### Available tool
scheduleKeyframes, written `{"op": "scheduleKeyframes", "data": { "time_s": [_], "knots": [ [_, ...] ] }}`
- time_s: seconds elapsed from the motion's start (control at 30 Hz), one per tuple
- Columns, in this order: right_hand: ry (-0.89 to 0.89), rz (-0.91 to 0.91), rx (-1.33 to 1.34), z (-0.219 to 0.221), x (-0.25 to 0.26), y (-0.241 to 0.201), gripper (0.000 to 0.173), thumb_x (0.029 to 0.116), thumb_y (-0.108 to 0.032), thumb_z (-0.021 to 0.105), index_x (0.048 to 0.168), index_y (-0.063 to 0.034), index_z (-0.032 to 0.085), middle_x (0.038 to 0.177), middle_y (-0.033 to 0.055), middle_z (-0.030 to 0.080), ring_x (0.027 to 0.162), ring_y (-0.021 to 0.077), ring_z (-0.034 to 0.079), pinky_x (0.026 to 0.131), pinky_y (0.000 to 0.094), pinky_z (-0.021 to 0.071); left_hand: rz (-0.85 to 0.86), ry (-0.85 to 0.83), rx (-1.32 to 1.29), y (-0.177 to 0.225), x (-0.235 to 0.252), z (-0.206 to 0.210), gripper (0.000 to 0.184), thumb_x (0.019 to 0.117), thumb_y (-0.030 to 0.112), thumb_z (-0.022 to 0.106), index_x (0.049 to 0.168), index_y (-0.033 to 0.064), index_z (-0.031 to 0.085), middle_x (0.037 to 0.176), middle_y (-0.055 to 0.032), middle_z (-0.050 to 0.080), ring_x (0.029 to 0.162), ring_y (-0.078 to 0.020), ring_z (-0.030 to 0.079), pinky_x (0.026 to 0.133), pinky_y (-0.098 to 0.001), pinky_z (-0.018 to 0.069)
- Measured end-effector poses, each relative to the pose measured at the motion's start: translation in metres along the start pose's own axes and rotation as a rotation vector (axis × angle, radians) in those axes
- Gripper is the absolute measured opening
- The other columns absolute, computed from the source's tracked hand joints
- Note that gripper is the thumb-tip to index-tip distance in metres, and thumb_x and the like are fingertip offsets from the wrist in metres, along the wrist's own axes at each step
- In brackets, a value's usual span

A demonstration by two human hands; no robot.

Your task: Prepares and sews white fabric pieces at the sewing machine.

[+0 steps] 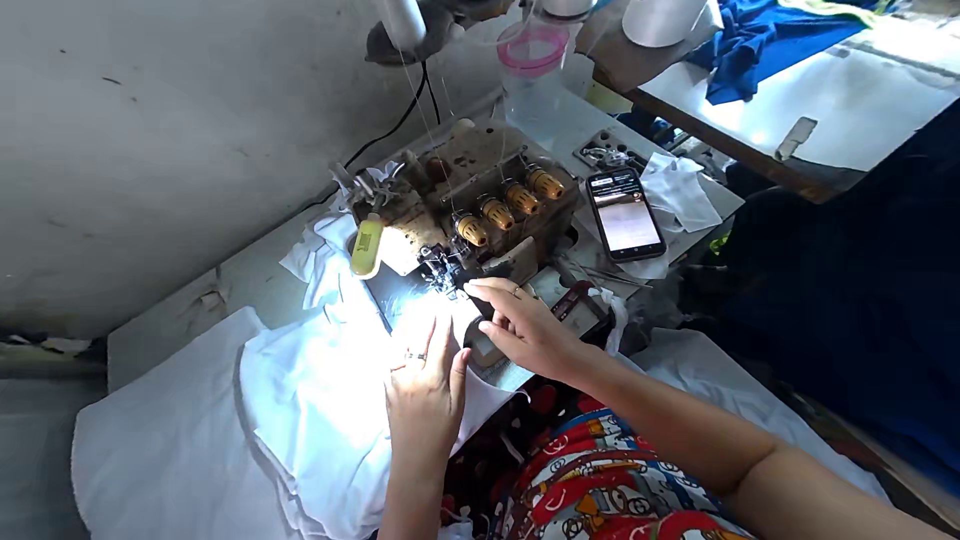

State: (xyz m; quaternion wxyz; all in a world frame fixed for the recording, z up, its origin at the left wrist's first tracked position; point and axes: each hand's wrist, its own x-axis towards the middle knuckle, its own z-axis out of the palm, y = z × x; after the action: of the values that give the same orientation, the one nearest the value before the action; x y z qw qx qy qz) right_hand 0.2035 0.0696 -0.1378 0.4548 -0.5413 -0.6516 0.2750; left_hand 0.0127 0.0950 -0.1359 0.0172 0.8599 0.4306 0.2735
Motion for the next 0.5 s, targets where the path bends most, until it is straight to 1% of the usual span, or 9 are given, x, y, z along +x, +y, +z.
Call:
{"op": "scheduleKeyframes", "data": {
  "time_s": [0.07, 0.13, 0.2, 0.23, 0.27, 0.33, 0.4, 0.43, 0.5],
  "knots": [
    [-0.041, -0.040, 0.005, -0.007, -0.013, 0.000, 0.036, 0.1024, -0.014, 0.052, 0.135, -0.0005, 0.061, 0.138, 0.0199, 0.059, 0.085, 0.0134, 0.063, 0.072, 0.0245, 0.0531, 0.003, -0.007, 0.000, -0.003, -0.001, -0.001, 0.054, 0.1049, 0.045, 0.041, 0.134, 0.0085, 0.069, 0.135, -0.0153, 0.067, 0.123, -0.0359, 0.064, 0.097, -0.0533, 0.0481],
    [-0.110, -0.093, 0.027, -0.016, -0.033, 0.001, 0.032, 0.1025, -0.011, 0.052, 0.130, -0.0025, 0.066, 0.137, 0.0191, 0.061, 0.098, 0.0178, 0.067, 0.078, 0.0282, 0.0564, 0.022, -0.021, -0.010, -0.005, -0.004, -0.002, 0.055, 0.1049, 0.045, 0.041, 0.134, 0.0075, 0.068, 0.135, -0.0158, 0.067, 0.123, -0.0360, 0.064, 0.097, -0.0530, 0.0481],
    [-0.232, -0.137, 0.057, -0.025, -0.057, 0.006, 0.026, 0.1010, -0.006, 0.054, 0.122, -0.0010, 0.069, 0.127, 0.0176, 0.067, 0.109, 0.0227, 0.069, 0.088, 0.0341, 0.0580, 0.034, -0.049, -0.020, -0.008, -0.008, -0.005, 0.055, 0.1051, 0.045, 0.041, 0.137, 0.0081, 0.066, 0.137, -0.0158, 0.066, 0.124, -0.0362, 0.063, 0.097, -0.0535, 0.0476],
    [-0.304, -0.142, 0.068, -0.029, -0.071, 0.012, 0.024, 0.1006, -0.004, 0.055, 0.118, 0.0001, 0.071, 0.119, 0.0165, 0.070, 0.108, 0.0241, 0.069, 0.092, 0.0370, 0.0573, 0.035, -0.060, -0.024, -0.009, -0.011, -0.007, 0.054, 0.1053, 0.045, 0.041, 0.138, 0.0092, 0.066, 0.138, -0.0159, 0.065, 0.124, -0.0361, 0.063, 0.096, -0.0539, 0.0476],
    [-0.368, -0.130, 0.081, -0.031, -0.084, 0.019, 0.023, 0.1003, -0.002, 0.055, 0.115, 0.0007, 0.072, 0.113, 0.0158, 0.072, 0.105, 0.0249, 0.070, 0.092, 0.0391, 0.0569, 0.034, -0.068, -0.025, -0.010, -0.013, -0.009, 0.054, 0.1053, 0.045, 0.042, 0.139, 0.0105, 0.065, 0.138, -0.0156, 0.065, 0.123, -0.0360, 0.063, 0.095, -0.0548, 0.0480],
    [-0.437, -0.060, 0.107, -0.035, -0.112, 0.036, 0.022, 0.0994, 0.000, 0.055, 0.111, 0.0023, 0.073, 0.107, 0.0168, 0.073, 0.100, 0.0269, 0.071, 0.091, 0.0423, 0.0571, 0.037, -0.069, -0.037, -0.012, -0.017, -0.011, 0.053, 0.1053, 0.045, 0.043, 0.139, 0.0113, 0.065, 0.138, -0.0167, 0.064, 0.121, -0.0374, 0.063, 0.092, -0.0563, 0.0477],
    [-0.452, 0.058, 0.071, -0.040, -0.139, 0.055, 0.021, 0.0990, -0.001, 0.056, 0.110, 0.0020, 0.074, 0.105, 0.0176, 0.073, 0.098, 0.0289, 0.071, 0.090, 0.0459, 0.0573, 0.041, -0.082, -0.040, -0.013, -0.021, -0.013, 0.053, 0.1056, 0.045, 0.043, 0.139, 0.0110, 0.065, 0.139, -0.0174, 0.064, 0.123, -0.0391, 0.062, 0.094, -0.0586, 0.0471],
    [-0.460, 0.147, 0.029, -0.045, -0.151, 0.066, 0.022, 0.0997, -0.002, 0.055, 0.110, 0.0013, 0.074, 0.106, 0.0178, 0.073, 0.100, 0.0303, 0.071, 0.092, 0.0484, 0.0564, 0.042, -0.083, -0.034, -0.012, -0.023, -0.015, 0.053, 0.1055, 0.046, 0.043, 0.139, 0.0104, 0.065, 0.139, -0.0179, 0.064, 0.124, -0.0400, 0.062, 0.095, -0.0591, 0.0466],
    [-0.471, 0.378, -0.079, -0.059, -0.170, 0.090, 0.023, 0.1012, -0.004, 0.055, 0.113, 0.0022, 0.073, 0.110, 0.0213, 0.072, 0.105, 0.0354, 0.069, 0.097, 0.0547, 0.0527, 0.047, -0.087, -0.013, -0.011, -0.027, -0.018, 0.054, 0.1053, 0.045, 0.044, 0.138, 0.0086, 0.064, 0.139, -0.0193, 0.063, 0.124, -0.0414, 0.062, 0.097, -0.0600, 0.0460]
  ]
}}
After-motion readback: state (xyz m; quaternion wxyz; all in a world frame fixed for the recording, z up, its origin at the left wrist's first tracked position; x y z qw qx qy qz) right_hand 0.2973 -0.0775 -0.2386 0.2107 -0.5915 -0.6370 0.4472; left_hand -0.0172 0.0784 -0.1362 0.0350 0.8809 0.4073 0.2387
